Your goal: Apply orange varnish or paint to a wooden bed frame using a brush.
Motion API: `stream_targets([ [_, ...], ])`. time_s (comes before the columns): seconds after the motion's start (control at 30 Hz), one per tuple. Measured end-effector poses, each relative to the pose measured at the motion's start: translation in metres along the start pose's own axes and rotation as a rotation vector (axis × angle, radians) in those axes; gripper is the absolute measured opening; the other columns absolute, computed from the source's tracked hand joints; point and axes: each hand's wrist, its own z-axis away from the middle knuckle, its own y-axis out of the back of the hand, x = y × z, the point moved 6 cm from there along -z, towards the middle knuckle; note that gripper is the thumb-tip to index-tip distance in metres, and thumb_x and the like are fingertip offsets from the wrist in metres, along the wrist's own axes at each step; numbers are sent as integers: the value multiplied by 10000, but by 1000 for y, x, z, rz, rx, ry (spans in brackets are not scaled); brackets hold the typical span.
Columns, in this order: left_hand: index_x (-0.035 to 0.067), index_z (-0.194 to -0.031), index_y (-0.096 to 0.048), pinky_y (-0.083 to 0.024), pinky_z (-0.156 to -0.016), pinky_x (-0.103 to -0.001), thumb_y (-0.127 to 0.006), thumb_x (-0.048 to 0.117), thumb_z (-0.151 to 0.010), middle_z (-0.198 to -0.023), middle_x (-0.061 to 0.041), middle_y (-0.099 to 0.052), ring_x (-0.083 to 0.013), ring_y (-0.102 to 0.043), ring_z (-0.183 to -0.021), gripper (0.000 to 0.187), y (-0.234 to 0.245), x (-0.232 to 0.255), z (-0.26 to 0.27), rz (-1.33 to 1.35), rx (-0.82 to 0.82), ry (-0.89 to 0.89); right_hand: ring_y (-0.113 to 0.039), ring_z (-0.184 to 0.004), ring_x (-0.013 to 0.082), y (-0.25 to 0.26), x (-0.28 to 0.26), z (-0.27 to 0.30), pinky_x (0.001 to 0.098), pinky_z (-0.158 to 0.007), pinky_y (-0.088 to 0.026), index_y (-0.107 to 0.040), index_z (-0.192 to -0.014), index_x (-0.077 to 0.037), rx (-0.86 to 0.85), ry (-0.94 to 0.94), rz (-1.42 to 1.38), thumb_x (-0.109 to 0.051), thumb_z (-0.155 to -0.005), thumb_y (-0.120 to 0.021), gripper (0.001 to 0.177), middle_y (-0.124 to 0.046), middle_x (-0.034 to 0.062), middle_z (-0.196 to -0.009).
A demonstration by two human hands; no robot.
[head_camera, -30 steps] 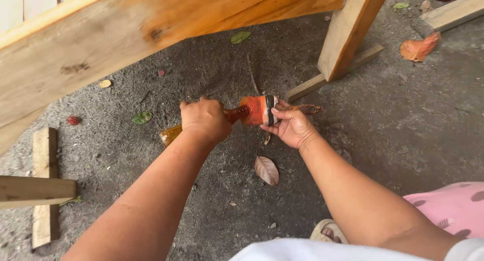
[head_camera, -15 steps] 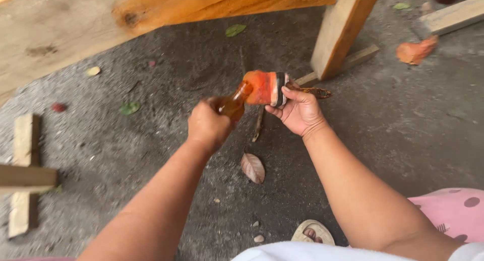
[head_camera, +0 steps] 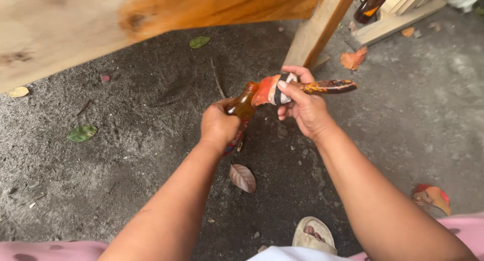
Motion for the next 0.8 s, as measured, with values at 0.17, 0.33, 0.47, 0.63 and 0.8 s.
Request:
stream_targets([
  [0.17,174,-1196,-758,-546,-924,-351,-759,114,-720,-1104,-103,-782,-236,-747,-1042,479,21,12,1,63,10,-24,-656,-652,161,-20,-16,6,311,-552,-583,-447,-1354,-160,-68,20,27,-166,-923,-712,505,-677,83,-979],
  [0.33,215,-1176,-761,-530,-944,-368,-819,220,-718,-1115,-103,-762,-261,-720,-1072,461,47,20,-1,12,70,1,-739,-856,243,-41,-26,8,370,-726,-653,-412,-1354,-133,-204,47,4,-72,-849,-754,613,-696,133,-1148],
  [0.47,230,-1178,-763,-527,-956,-385,-821,288,-733,-1130,-99,-753,-280,-710,-1085,452,57,11,-9,-44,122,8,-729,-1033,332,-60,-26,10,433,-880,-633,-429,-1369,-108,-376,106,-155,-195,-888,-728,573,-671,204,-1207],
  [0.63,231,-1196,-748,-531,-951,-384,-827,276,-713,-1131,-91,-756,-268,-717,-1075,491,64,16,-1,-59,132,12,-756,-961,364,-55,-11,2,476,-849,-647,-500,-1289,-67,-272,28,-358,-319,-974,-613,418,-725,230,-1102],
  [0.8,202,-1217,-752,-537,-952,-372,-809,206,-714,-1148,-95,-763,-258,-724,-1084,506,58,9,4,-37,124,24,-694,-770,258,-16,26,-17,440,-705,-598,-543,-1251,-114,-170,-34,-391,-238,-1025,-653,280,-699,149,-1002],
])
